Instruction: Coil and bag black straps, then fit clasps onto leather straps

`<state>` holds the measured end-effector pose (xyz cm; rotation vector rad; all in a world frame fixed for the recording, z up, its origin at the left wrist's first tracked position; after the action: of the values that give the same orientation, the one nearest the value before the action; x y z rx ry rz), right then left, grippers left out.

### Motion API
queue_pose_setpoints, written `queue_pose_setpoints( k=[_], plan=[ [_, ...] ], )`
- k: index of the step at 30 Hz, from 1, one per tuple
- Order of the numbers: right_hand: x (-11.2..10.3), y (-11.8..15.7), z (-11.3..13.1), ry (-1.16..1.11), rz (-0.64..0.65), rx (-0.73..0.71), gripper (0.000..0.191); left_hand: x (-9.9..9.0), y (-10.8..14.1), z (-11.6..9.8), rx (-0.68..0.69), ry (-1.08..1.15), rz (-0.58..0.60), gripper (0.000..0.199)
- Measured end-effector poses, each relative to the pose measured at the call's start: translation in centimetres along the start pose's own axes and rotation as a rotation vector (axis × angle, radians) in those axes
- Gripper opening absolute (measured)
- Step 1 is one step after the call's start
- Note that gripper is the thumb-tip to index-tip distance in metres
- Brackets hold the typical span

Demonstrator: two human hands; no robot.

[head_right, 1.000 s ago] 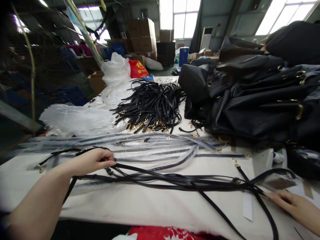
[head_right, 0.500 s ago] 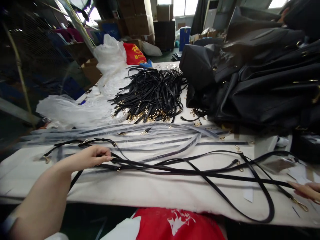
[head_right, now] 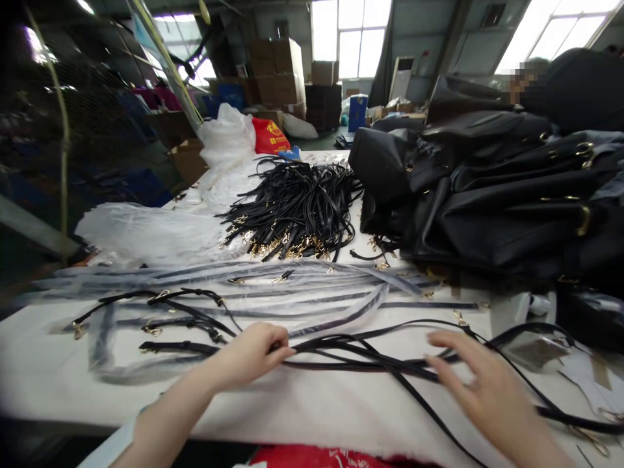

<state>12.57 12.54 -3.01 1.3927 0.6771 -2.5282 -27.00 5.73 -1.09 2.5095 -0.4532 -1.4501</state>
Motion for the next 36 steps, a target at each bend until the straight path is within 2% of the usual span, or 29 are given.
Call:
queue_pose_setpoints(
  k=[3, 4, 6, 8, 12, 14, 16, 20, 23, 25, 28, 30, 31, 33, 34, 36],
  plan=[
    [7.2, -1.4, 9.6, -0.377, 0.17, -0.084, 0.051, 2.3, -2.0, -4.3, 0.054, -0.001, -0.035, 0.022],
    [9.3, -2.0, 11.7, -0.514, 0.251, -0.082, 0.052, 2.7, -2.5, -5.2, 0.08, 0.019, -0.035, 0.018],
    [12.4, -3.4, 13.6, -0.728, 0.344, 0.014, 0.044, 2.5, -3.0, -5.8, 0.131, 0.085, -0.02, 0.015],
    [13.9, -4.9, 13.4, -0.781, 0.341, 0.069, 0.036, 1.0, -2.8, -4.5, 0.13, 0.14, -0.016, 0.018],
    [14.3, -7.2, 10.4, -0.809, 0.233, 0.151, 0.034, -2.7, -2.0, 0.5, -0.014, 0.177, -0.091, 0.032],
    [14.9, -7.5, 10.1, -0.866, 0.232, 0.164, 0.041, -3.2, -2.3, 2.0, -0.05, 0.156, -0.144, 0.034],
    [16.0, -7.4, 10.7, -0.943, 0.284, 0.157, 0.05, -2.4, -3.1, 2.1, -0.05, 0.109, -0.127, 0.031],
    [17.5, -6.7, 11.6, -1.103, 0.391, 0.162, 0.062, -0.2, -5.7, -0.1, 0.008, -0.071, 0.07, 0.016],
    [16.8, -6.3, 10.4, -1.187, 0.368, 0.203, 0.068, -0.9, -7.6, -2.1, 0.041, -0.313, 0.17, 0.015],
    [16.4, -6.0, 9.4, -1.201, 0.379, 0.263, 0.063, -1.9, -9.0, -3.4, 0.084, -0.433, 0.226, 0.016],
    [17.3, -5.2, 9.2, -1.243, 0.571, 0.341, 0.062, -3.0, -11.3, -6.3, 0.241, -0.487, 0.276, 0.016],
    [18.3, -4.6, 9.8, -1.395, 0.697, 0.343, 0.064, -3.2, -13.3, -8.7, 0.392, -0.475, 0.363, 0.015],
    [18.6, -4.4, 10.0, -1.487, 0.717, 0.344, 0.065, -3.3, -14.6, -9.8, 0.461, -0.46, 0.431, 0.015],
    [18.9, -4.4, 10.1, -1.615, 0.653, 0.383, 0.064, -3.5, -17.9, -11.9, 0.555, -0.419, 0.52, 0.02],
    [18.9, -4.5, 10.0, -1.629, 0.594, 0.409, 0.063, -3.7, -20.0, -12.7, 0.574, -0.403, 0.507, 0.025],
    [18.5, -4.7, 9.7, -1.588, 0.508, 0.42, 0.061, -4.2, -24.8, -14.0, 0.552, -0.45, 0.287, 0.031]
  ],
)
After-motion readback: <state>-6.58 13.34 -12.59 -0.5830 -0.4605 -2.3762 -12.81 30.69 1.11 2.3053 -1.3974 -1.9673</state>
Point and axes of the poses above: each hand's wrist, its own y-axis away from the middle knuckle, its own x-axis out of the palm, z = x × y, the point moved 3 cm from there along -y, towards the middle knuckle
